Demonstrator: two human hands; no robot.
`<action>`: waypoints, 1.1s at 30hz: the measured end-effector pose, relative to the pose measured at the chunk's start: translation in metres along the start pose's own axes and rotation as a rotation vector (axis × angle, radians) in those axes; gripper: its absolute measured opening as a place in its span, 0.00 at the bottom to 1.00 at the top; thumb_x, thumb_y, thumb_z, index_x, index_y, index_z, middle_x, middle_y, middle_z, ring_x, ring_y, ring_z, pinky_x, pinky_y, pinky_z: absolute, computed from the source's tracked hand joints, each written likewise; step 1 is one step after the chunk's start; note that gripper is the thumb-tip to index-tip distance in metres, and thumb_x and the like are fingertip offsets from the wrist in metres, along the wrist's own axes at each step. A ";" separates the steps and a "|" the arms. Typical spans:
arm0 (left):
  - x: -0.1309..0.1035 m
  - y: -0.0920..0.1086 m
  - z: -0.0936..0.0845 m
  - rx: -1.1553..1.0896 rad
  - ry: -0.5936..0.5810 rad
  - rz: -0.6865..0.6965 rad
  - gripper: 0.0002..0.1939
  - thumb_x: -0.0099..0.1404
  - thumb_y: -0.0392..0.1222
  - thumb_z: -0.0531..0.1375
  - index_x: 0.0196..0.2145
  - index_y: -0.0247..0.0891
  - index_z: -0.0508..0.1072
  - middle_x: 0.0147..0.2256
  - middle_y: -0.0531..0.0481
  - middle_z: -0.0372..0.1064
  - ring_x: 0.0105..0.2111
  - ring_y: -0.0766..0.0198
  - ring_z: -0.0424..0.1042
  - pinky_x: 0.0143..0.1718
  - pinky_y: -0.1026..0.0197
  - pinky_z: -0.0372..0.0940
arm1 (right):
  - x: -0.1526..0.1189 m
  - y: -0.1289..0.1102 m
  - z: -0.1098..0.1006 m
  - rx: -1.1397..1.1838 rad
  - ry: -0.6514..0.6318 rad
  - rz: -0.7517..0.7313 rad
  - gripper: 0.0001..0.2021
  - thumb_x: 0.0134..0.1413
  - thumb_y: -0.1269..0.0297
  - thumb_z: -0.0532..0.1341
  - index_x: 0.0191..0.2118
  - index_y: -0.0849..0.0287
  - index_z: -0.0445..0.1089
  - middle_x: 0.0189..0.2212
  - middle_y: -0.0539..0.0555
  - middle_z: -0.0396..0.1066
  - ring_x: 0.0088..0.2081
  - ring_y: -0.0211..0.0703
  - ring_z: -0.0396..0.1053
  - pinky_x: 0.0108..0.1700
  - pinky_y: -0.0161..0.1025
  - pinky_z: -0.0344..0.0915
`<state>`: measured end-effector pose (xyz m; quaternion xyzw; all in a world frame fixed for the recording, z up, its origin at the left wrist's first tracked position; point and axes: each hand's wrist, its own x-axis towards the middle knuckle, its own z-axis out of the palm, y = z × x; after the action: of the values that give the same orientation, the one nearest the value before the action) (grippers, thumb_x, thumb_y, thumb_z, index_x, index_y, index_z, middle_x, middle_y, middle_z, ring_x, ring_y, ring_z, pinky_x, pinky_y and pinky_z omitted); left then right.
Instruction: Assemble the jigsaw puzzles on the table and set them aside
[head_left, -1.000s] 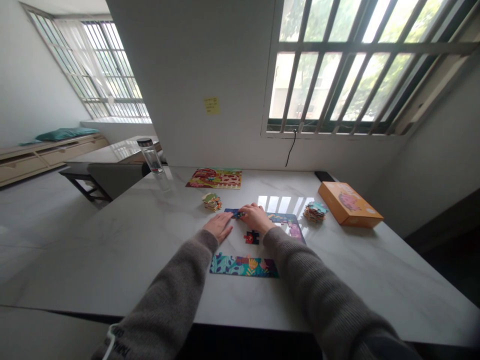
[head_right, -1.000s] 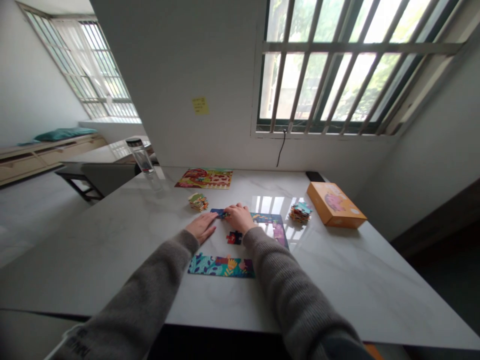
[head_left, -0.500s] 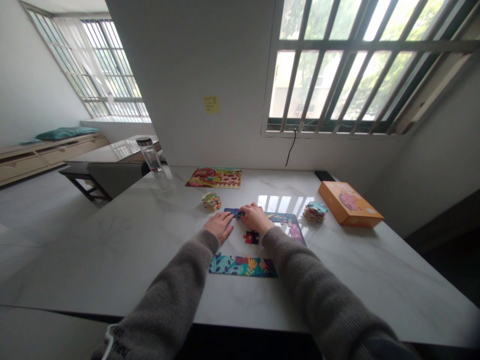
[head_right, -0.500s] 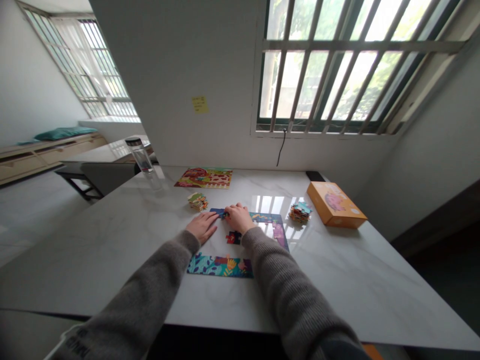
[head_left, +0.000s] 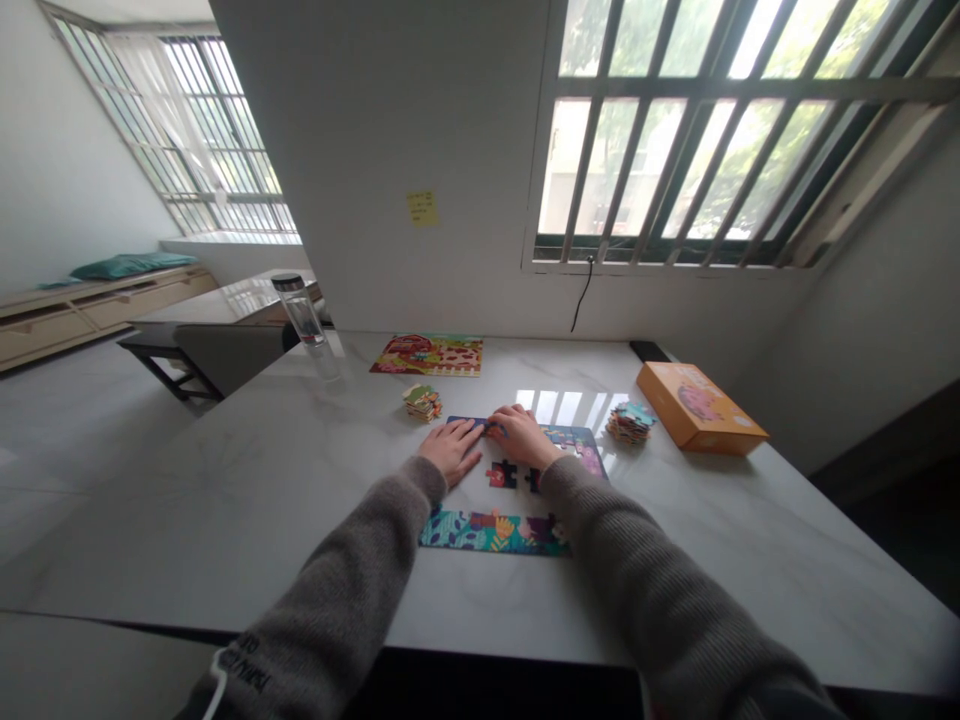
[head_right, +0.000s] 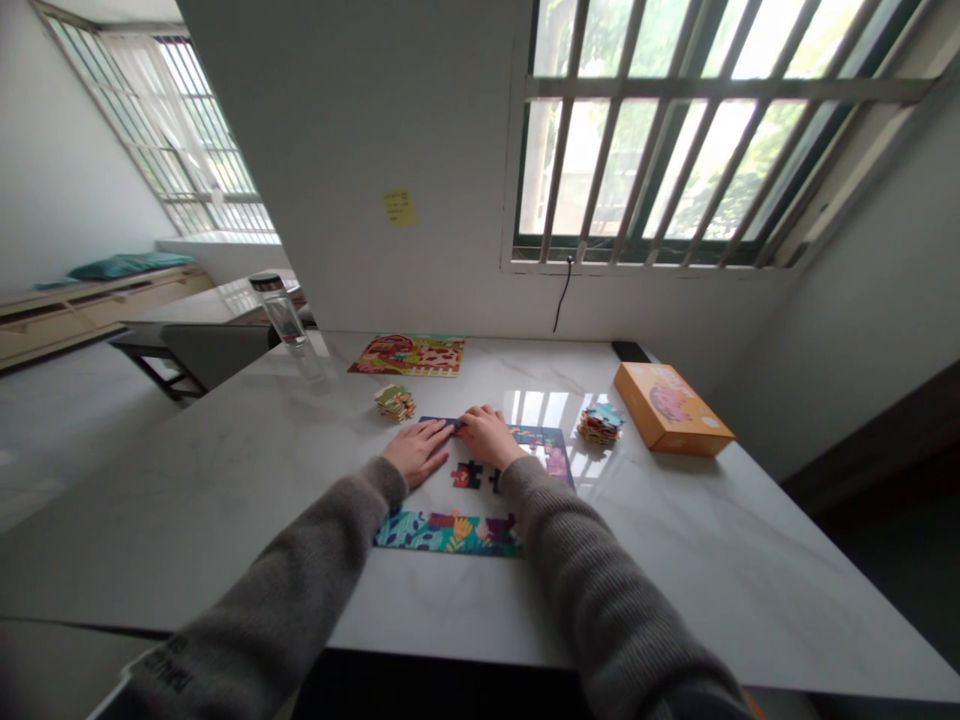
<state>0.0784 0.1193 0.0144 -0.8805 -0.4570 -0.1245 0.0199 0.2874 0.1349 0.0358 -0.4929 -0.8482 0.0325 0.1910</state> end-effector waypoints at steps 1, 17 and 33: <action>0.000 0.001 -0.001 0.011 0.000 0.001 0.26 0.73 0.53 0.51 0.65 0.45 0.62 0.64 0.46 0.61 0.63 0.51 0.58 0.63 0.47 0.54 | -0.004 0.002 -0.001 -0.006 0.012 0.006 0.12 0.65 0.64 0.57 0.50 0.56 0.75 0.48 0.57 0.73 0.51 0.48 0.64 0.54 0.43 0.59; 0.012 0.012 -0.003 0.045 -0.066 -0.014 0.26 0.71 0.55 0.50 0.64 0.51 0.62 0.66 0.49 0.59 0.58 0.41 0.60 0.55 0.37 0.56 | -0.028 0.000 -0.004 -0.096 -0.065 -0.018 0.16 0.65 0.65 0.57 0.55 0.52 0.71 0.50 0.58 0.71 0.51 0.51 0.64 0.54 0.44 0.62; 0.013 0.020 0.000 0.028 -0.089 -0.042 0.29 0.70 0.54 0.52 0.65 0.45 0.60 0.67 0.43 0.56 0.62 0.39 0.56 0.57 0.30 0.53 | -0.031 -0.001 -0.004 -0.104 -0.070 -0.012 0.16 0.64 0.65 0.56 0.56 0.52 0.69 0.51 0.57 0.71 0.53 0.52 0.63 0.54 0.45 0.62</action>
<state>0.1023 0.1180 0.0190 -0.8751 -0.4773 -0.0795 0.0092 0.3018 0.1075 0.0312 -0.4958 -0.8578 0.0042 0.1356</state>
